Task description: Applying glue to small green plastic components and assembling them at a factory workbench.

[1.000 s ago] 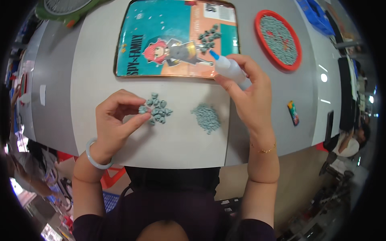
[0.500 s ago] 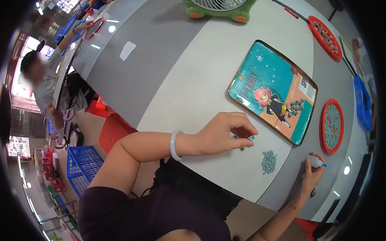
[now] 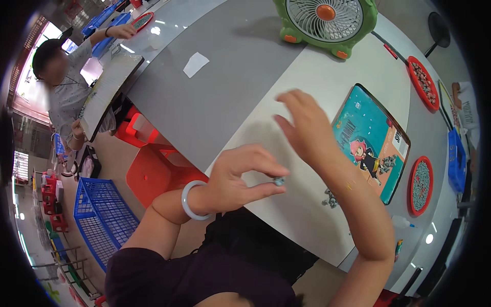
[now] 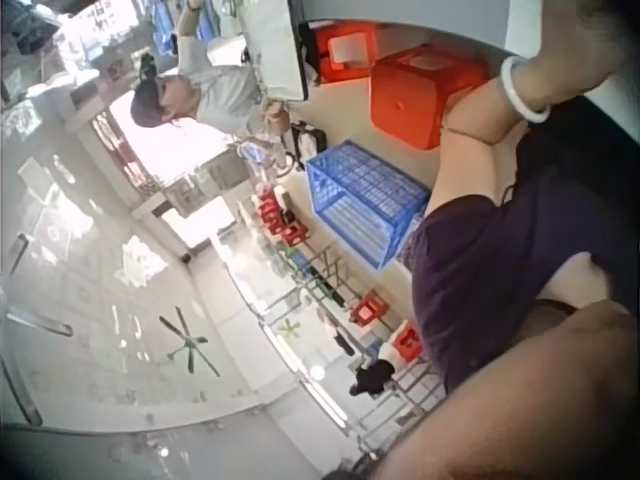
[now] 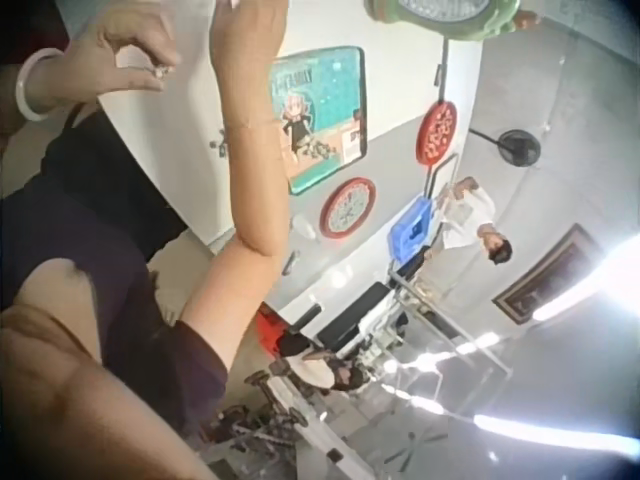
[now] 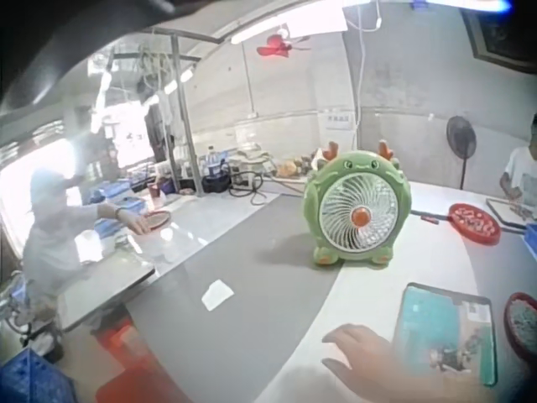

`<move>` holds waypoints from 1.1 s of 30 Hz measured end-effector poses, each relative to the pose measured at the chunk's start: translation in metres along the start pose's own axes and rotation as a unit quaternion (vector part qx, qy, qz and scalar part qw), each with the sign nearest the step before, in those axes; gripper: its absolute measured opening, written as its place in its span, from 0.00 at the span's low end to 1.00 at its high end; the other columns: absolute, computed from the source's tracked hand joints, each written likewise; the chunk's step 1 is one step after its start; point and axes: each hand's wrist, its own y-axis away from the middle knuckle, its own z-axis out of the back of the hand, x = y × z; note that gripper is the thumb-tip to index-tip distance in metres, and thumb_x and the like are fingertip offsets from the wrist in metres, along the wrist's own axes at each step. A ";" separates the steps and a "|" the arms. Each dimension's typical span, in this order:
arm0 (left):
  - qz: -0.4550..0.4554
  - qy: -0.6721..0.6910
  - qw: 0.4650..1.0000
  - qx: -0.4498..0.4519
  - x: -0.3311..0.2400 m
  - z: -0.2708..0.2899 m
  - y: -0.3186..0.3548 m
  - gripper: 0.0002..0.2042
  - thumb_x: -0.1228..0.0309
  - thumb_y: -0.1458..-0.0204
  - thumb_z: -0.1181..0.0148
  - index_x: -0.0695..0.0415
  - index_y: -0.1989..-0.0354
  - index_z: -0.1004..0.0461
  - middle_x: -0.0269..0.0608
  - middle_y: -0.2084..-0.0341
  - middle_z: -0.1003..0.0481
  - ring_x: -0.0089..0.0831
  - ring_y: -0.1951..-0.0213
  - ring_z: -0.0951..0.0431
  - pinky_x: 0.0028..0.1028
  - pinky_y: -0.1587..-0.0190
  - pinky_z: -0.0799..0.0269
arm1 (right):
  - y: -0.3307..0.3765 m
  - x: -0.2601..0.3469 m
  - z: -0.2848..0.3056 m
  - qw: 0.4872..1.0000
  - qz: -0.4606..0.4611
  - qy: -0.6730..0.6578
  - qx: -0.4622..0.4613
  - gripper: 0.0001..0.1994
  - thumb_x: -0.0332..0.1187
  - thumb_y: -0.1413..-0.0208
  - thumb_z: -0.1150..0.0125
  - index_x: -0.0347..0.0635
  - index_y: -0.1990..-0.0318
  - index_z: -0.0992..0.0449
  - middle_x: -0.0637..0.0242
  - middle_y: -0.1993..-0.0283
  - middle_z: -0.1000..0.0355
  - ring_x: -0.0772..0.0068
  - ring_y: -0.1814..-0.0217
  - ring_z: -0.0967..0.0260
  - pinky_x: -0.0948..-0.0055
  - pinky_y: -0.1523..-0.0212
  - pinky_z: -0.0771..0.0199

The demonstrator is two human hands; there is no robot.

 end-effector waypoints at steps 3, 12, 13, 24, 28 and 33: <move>0.038 -0.004 0.997 -0.059 -0.004 0.028 0.025 0.13 0.85 0.64 0.35 0.62 0.67 0.25 0.41 0.71 0.28 0.27 0.69 0.25 0.23 0.65 0.28 | -0.077 0.012 -0.088 0.996 0.017 0.025 0.081 0.21 0.33 0.51 0.44 0.47 0.48 0.36 0.61 0.42 0.42 0.57 0.44 0.42 0.63 0.48 0.37; 0.062 0.008 0.985 -0.158 0.000 0.069 0.044 0.13 0.87 0.62 0.38 0.64 0.64 0.27 0.41 0.69 0.30 0.26 0.68 0.25 0.22 0.63 0.26 | -0.112 0.023 -0.191 0.995 0.075 0.060 -0.011 0.14 0.33 0.47 0.52 0.45 0.52 0.32 0.58 0.47 0.37 0.60 0.45 0.41 0.62 0.41 0.45; 0.063 0.015 0.985 -0.159 -0.002 0.069 0.042 0.13 0.87 0.62 0.38 0.64 0.64 0.27 0.41 0.70 0.30 0.26 0.68 0.25 0.22 0.63 0.26 | -0.103 0.027 -0.180 0.993 0.096 0.060 0.044 0.11 0.30 0.50 0.51 0.43 0.59 0.30 0.59 0.55 0.34 0.59 0.49 0.38 0.62 0.43 0.43; 0.029 0.068 0.997 -0.033 0.016 -0.001 -0.012 0.13 0.86 0.63 0.38 0.63 0.65 0.26 0.40 0.70 0.30 0.26 0.68 0.25 0.22 0.63 0.26 | 0.104 0.058 -0.037 0.997 0.030 -0.063 0.035 0.02 0.25 0.59 0.46 0.39 0.75 0.30 0.62 0.75 0.34 0.61 0.71 0.36 0.65 0.66 0.37; 0.059 0.088 0.994 0.025 0.015 -0.037 -0.025 0.14 0.87 0.63 0.39 0.63 0.66 0.26 0.40 0.70 0.30 0.26 0.68 0.26 0.22 0.63 0.26 | 0.135 0.068 0.057 0.973 -0.129 -0.178 0.068 0.06 0.21 0.58 0.44 0.38 0.69 0.28 0.61 0.72 0.35 0.63 0.67 0.37 0.72 0.64 0.37; 0.100 0.133 0.982 0.090 0.020 -0.087 -0.043 0.13 0.86 0.63 0.38 0.62 0.66 0.26 0.38 0.70 0.30 0.24 0.68 0.27 0.21 0.63 0.27 | 0.179 0.027 0.095 0.851 -0.325 -0.405 -0.085 0.03 0.23 0.47 0.52 0.35 0.65 0.33 0.62 0.64 0.31 0.76 0.62 0.35 0.77 0.60 0.35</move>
